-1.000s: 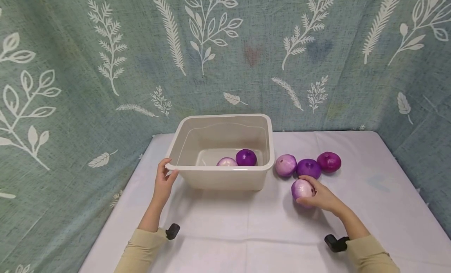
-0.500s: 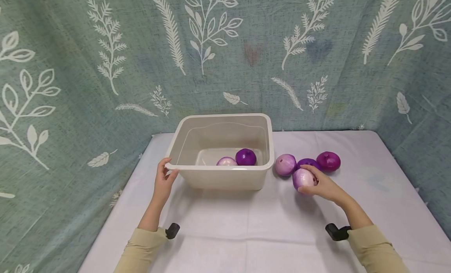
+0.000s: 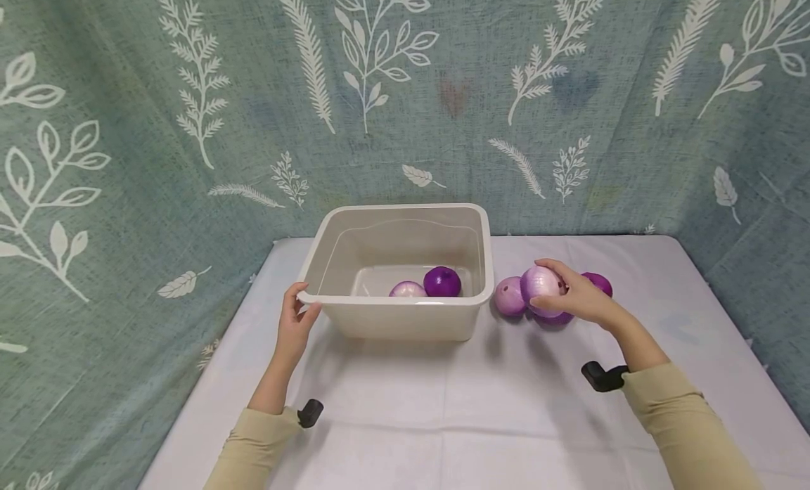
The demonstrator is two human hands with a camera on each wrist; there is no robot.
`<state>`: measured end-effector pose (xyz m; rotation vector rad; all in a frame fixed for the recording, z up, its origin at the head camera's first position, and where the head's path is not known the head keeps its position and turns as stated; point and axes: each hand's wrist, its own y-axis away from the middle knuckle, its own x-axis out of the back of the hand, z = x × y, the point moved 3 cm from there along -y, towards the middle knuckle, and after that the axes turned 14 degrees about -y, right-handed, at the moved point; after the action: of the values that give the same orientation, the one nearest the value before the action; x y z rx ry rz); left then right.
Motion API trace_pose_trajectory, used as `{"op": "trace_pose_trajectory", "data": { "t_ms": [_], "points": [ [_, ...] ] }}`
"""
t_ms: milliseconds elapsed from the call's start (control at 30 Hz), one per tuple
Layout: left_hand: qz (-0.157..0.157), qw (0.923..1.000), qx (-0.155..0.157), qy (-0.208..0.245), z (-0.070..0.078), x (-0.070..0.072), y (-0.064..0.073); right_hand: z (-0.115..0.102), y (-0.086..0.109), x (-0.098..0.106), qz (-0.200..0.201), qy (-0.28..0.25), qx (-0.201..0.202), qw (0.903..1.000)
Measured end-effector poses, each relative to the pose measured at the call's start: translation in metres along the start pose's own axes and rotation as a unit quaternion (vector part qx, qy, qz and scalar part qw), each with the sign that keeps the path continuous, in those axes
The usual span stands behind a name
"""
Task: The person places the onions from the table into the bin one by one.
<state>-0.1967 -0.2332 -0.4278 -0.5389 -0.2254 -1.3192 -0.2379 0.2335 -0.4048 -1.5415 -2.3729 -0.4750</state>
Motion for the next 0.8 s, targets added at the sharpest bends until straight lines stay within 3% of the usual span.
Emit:
{"op": "trace_pose_trajectory", "data": {
  "t_ms": [333,800],
  "points": [
    [-0.001,1.0000,-0.003,0.000,0.000,0.000,0.000,-0.031,-0.022,0.004,0.002,0.015,0.039,0.9991],
    [0.001,1.0000,0.003,-0.008,0.002,0.000,0.000,-0.076,-0.042,-0.001,-0.007,0.016,0.028,0.9995]
  ]
}}
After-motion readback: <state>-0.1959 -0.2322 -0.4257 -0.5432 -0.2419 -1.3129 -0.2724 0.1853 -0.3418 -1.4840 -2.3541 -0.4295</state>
